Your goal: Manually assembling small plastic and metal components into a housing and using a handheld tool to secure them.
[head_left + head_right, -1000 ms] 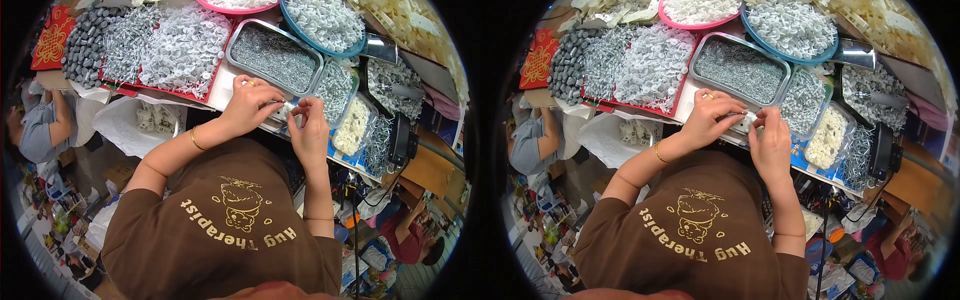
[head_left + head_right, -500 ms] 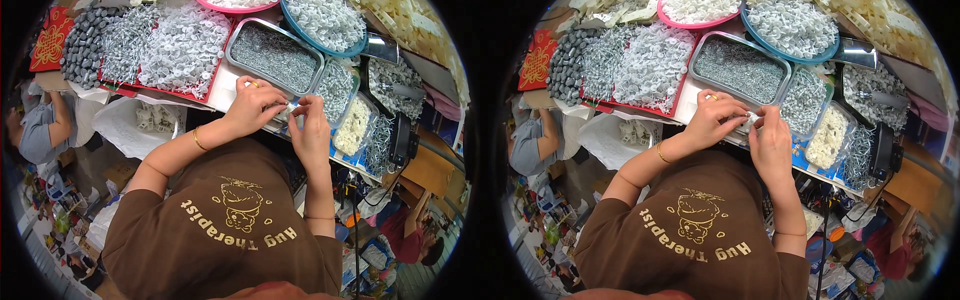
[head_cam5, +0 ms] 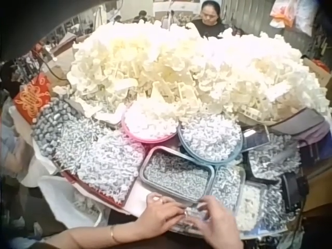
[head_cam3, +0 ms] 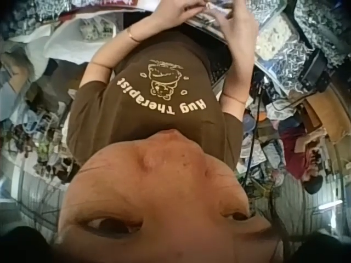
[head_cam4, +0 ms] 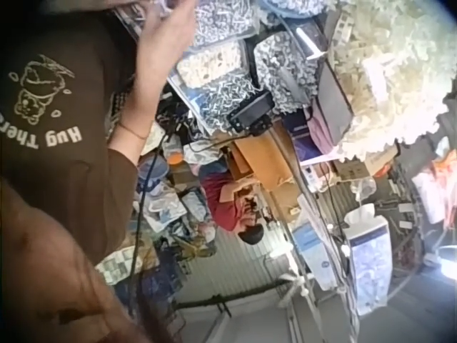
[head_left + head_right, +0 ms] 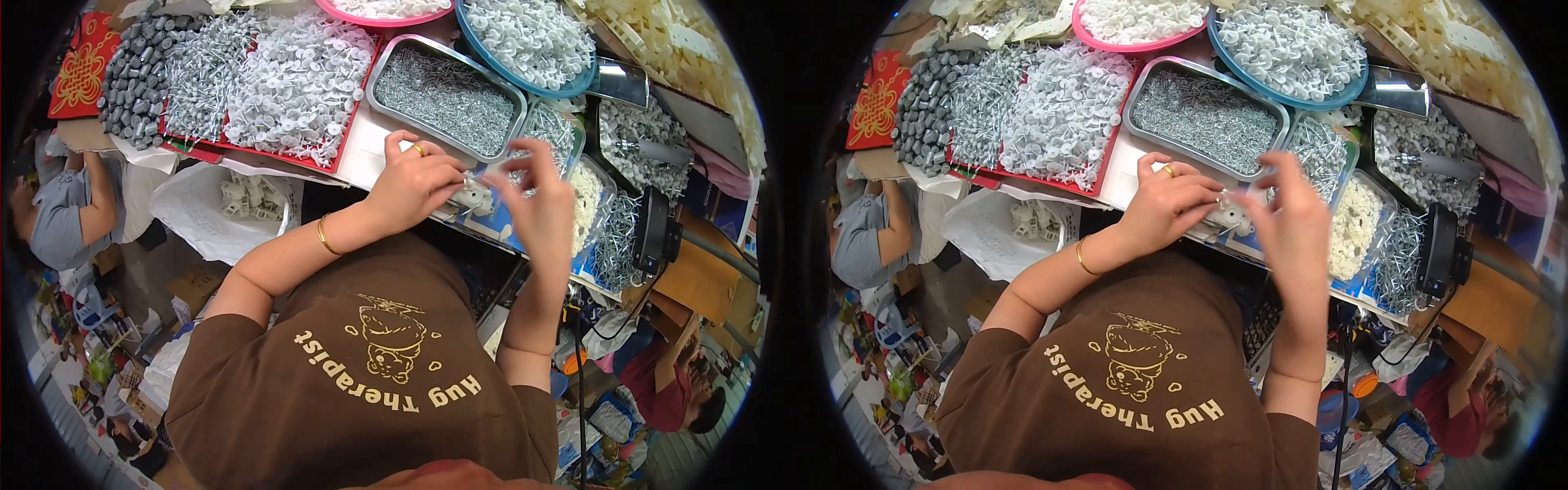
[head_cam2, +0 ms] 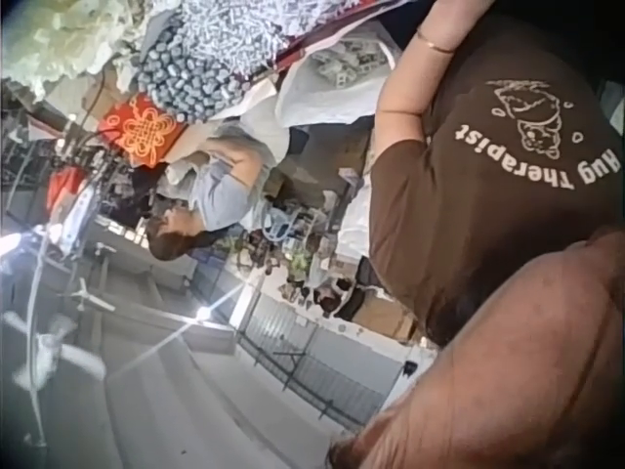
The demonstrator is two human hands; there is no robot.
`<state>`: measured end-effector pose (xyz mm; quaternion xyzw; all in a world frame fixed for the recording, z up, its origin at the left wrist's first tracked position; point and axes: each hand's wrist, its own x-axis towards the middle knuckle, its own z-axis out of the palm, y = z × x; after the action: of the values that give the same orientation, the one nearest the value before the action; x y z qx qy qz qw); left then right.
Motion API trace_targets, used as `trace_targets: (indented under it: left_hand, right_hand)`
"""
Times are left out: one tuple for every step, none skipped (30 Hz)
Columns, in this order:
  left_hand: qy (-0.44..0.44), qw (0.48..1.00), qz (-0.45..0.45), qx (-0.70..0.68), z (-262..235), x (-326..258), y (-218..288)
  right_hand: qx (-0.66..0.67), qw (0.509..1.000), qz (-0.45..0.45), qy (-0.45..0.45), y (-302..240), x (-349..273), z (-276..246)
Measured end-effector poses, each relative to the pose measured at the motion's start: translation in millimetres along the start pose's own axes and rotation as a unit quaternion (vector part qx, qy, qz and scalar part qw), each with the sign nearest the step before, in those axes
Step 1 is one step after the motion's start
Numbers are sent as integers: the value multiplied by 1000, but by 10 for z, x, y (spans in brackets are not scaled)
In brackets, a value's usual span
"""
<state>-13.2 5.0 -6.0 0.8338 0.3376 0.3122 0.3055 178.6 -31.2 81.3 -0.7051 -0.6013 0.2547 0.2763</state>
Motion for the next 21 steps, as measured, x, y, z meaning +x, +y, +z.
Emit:
trace_targets:
  left_hand:
    - [4, 999, 29, 42, -4, -12, 21]
    - [8, 995, 59, 82, -18, -18, 48]
    - [9, 995, 62, 83, -25, -20, 64]
    - [4, 996, 57, 75, -20, -18, 65]
    - [1, 996, 48, 70, -31, -2, 48]
    - [3, 996, 47, 77, -58, 30, 39]
    - [24, 996, 37, 71, -99, 67, 42]
    - [45, 997, 29, 64, -157, 119, 43]
    - [48, 991, 50, 116, -286, 202, -39]
    - [80, 980, 43, 176, -434, 342, -103]
    - [127, 964, 52, 227, -582, 499, -248]
    - [155, 927, 37, 339, -759, 685, -346]
    - [200, 923, 36, 328, -936, 843, -503]
    - [206, 913, 17, 352, -1079, 990, -626]
    - [213, 901, -2, 377, -1195, 1107, -737]
    - [216, 900, -3, 378, -1255, 1201, -903]
    - [167, 920, 13, 355, -1298, 1282, -1045]
    - [118, 936, 28, 331, -1324, 1318, -1167]
    - [85, 949, 5, 304, -1326, 1358, -1183]
    - [82, 950, 9, 301, -1347, 1368, -1221]
    - [79, 956, 15, 283, -1380, 1360, -1267]
  right_hand:
    - [12, 996, 2, 86, -64, 120, -68]
    - [20, 987, -30, 158, 51, 305, -96]
    - [27, 977, 3, 213, 136, 496, -124]
    - [-39, 973, 10, 226, 378, 693, -165]
    - [-72, 965, -25, 251, 603, 865, -184]
    - [-151, 950, -38, 269, 710, 998, -194]
    - [-194, 951, -38, 238, 743, 1089, -213]
    - [-238, 948, -36, 209, 753, 1158, -254]
    - [-233, 949, -39, 210, 766, 1210, -300]
    - [-253, 950, -50, 175, 780, 1249, -346]
    - [-274, 949, -62, 140, 777, 1275, -370]
    - [-274, 949, -63, 141, 792, 1282, -370]
    - [-264, 952, -66, 141, 808, 1293, -361]
    - [-255, 954, -69, 140, 835, 1305, -348]
    - [-270, 941, -105, 173, 870, 1311, -326]
    - [-269, 941, -107, 174, 818, 1306, -315]
    - [-128, 976, -37, 172, 738, 1281, -288]
    - [17, 985, 34, 165, 691, 1272, -276]
    - [153, 978, 25, 138, 738, 1270, -258]
    - [151, 978, 29, 143, 775, 1240, -258]
    - [261, 956, 37, 125, 800, 1203, -251]
